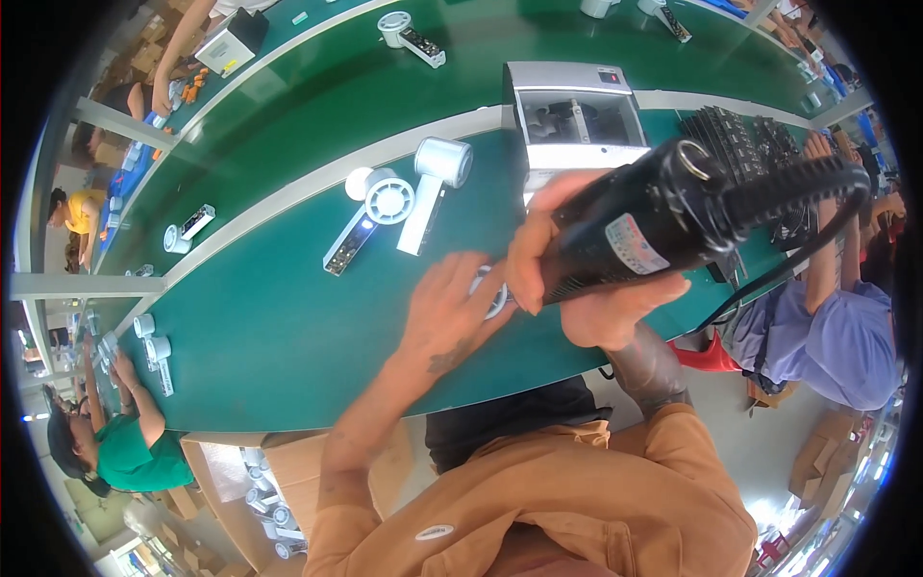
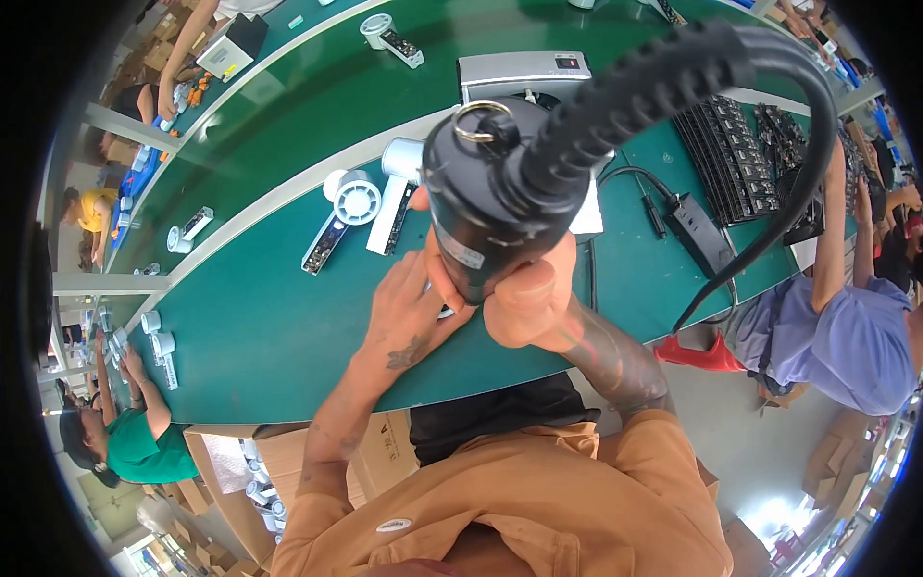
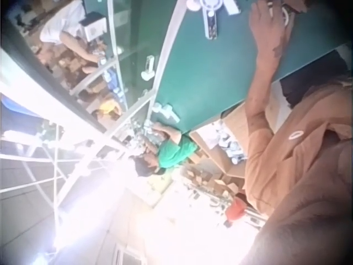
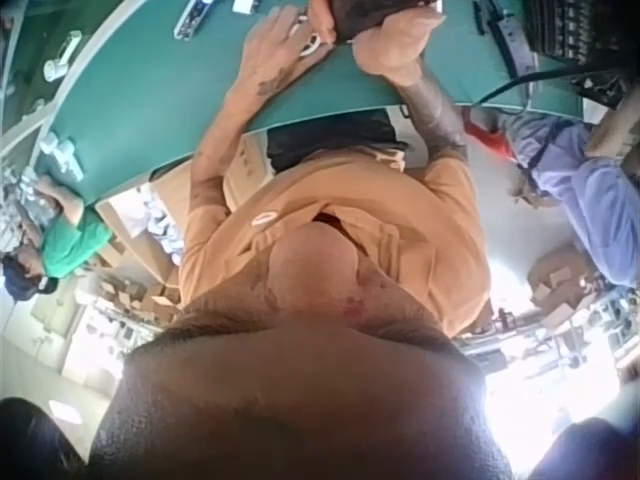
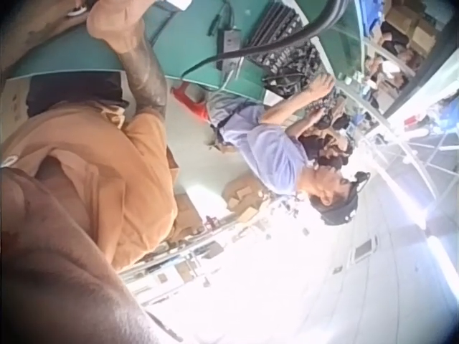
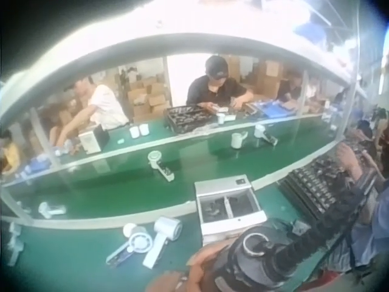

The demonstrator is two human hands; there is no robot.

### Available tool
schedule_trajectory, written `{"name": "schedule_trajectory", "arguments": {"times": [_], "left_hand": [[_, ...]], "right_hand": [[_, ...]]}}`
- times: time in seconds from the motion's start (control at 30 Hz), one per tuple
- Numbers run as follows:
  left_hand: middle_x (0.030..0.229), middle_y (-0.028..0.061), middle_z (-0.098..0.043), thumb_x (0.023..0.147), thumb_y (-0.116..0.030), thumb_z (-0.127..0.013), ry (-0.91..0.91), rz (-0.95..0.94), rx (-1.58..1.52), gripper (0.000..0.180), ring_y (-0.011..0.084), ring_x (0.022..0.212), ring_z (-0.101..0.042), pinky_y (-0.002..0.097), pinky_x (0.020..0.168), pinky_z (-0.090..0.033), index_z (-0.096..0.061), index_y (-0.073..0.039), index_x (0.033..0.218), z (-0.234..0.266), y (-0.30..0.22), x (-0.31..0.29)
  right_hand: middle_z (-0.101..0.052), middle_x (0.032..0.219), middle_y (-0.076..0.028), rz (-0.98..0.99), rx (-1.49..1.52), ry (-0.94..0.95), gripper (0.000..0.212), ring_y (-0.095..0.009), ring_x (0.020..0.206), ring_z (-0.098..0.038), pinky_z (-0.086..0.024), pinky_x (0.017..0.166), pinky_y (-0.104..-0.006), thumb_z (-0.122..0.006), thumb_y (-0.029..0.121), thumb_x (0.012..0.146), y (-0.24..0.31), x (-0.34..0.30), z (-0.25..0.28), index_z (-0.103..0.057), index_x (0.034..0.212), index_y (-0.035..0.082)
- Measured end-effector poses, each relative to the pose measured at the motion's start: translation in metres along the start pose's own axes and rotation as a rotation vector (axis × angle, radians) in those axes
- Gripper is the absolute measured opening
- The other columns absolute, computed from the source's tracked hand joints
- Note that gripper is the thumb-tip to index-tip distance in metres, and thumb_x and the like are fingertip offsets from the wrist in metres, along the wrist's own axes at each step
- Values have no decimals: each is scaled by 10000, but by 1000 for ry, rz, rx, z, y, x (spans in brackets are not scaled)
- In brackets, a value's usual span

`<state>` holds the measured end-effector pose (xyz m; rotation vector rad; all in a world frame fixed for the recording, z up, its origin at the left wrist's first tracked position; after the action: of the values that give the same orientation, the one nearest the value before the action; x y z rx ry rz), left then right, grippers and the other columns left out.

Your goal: The person assembles hair dryer components by hand, inserting PCBs and screws into a plastic housing, then securing them with an electric screwdriver.

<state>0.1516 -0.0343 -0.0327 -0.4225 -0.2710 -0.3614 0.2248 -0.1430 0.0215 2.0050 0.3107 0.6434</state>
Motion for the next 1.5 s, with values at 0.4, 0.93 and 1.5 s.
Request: {"name": "schedule_trajectory", "arguments": {"times": [0.4,0.93,1.5], "left_hand": [[1061,94,-585,740,-186,-799,-11,-26,-1,400,282,943,-598,387,747,-495,-654,-48,1087,-6,9,3],[1062,72,-576,697,-199,-831,57,-29,82,494,280,949,-586,395,759,-492,-627,-63,1126,-3,0,25],[1071,133,-600,804,-108,-789,-213,178,148,345,284,969,-609,353,850,-491,-604,-22,1081,149,76,43]], "right_hand": [[-594,654,-102,24,129,54,924,-174,573,-586,-477,544,-270,-775,730,677,-14,-5,11,-535,1117,-47],[-612,699,-86,1,304,276,777,-157,606,-594,-459,540,-267,-755,506,695,-15,6,6,-561,1199,-52],[-550,659,-65,274,151,68,824,-110,502,-494,-398,468,-263,-423,723,939,14,9,45,-481,1229,-46]]}}
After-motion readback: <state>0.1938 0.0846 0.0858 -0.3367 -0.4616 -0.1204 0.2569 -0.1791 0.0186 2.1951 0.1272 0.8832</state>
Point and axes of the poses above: each hand's wrist, its own x-axis towards the middle knuckle, its own z-axis out of the back of the hand, y = z × x, the point moved 7 cm from there along x, towards the middle knuckle
